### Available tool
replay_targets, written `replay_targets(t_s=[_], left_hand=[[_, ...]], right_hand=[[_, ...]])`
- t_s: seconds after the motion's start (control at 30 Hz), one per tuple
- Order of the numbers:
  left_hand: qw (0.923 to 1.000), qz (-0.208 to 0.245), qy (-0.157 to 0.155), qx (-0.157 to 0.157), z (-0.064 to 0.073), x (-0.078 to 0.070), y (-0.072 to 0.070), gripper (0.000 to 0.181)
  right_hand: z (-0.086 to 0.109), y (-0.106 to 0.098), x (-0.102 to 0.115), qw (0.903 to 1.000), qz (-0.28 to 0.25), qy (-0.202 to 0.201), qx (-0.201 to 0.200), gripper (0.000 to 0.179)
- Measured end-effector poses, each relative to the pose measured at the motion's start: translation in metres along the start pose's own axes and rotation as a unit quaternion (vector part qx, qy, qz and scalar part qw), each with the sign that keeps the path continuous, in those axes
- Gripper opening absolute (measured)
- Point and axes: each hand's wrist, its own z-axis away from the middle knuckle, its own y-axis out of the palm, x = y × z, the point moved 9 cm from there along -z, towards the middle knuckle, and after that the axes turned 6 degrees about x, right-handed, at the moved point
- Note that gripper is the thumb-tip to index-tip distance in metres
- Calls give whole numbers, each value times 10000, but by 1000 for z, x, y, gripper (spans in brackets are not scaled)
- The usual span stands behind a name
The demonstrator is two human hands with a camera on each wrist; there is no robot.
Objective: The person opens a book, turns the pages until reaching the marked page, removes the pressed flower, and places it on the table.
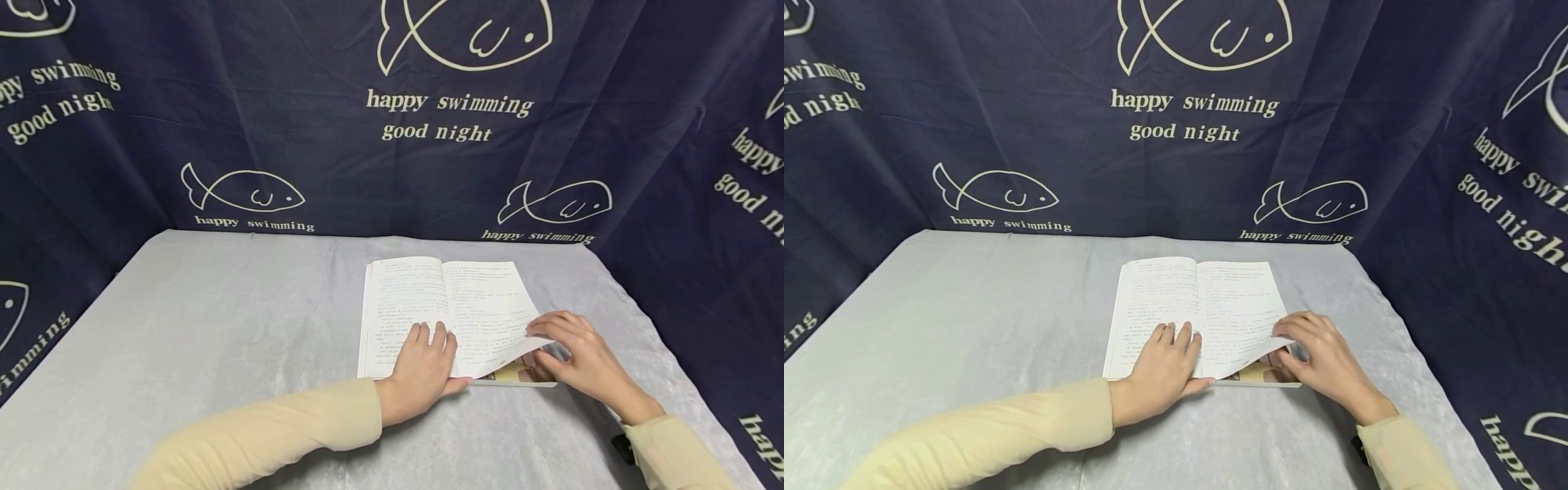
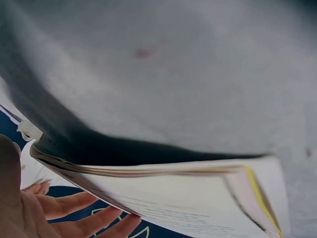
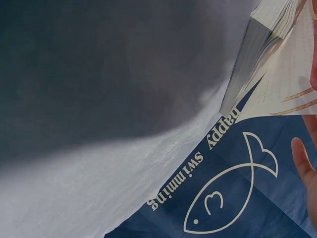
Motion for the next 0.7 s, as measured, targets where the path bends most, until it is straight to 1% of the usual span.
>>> replay_targets(t_s=[0.13,0.27,0.37,0.7], left_hand=[[9999,-132,-70,50,-1,-2,0,81],[9994,-233,-89,241,-3,-5,2,85],[9990,-275,-105,332,-3,-6,3,85],[9989,-345,-134,297,-4,-4,3,72]], right_hand=[[-2,-6,2,9991,-74,-160,-388,25],[-4,-10,2,9972,-119,-285,-680,26],[-4,-11,2,9965,-123,-290,-777,28],[-7,-13,4,9951,-53,-300,-936,39]])
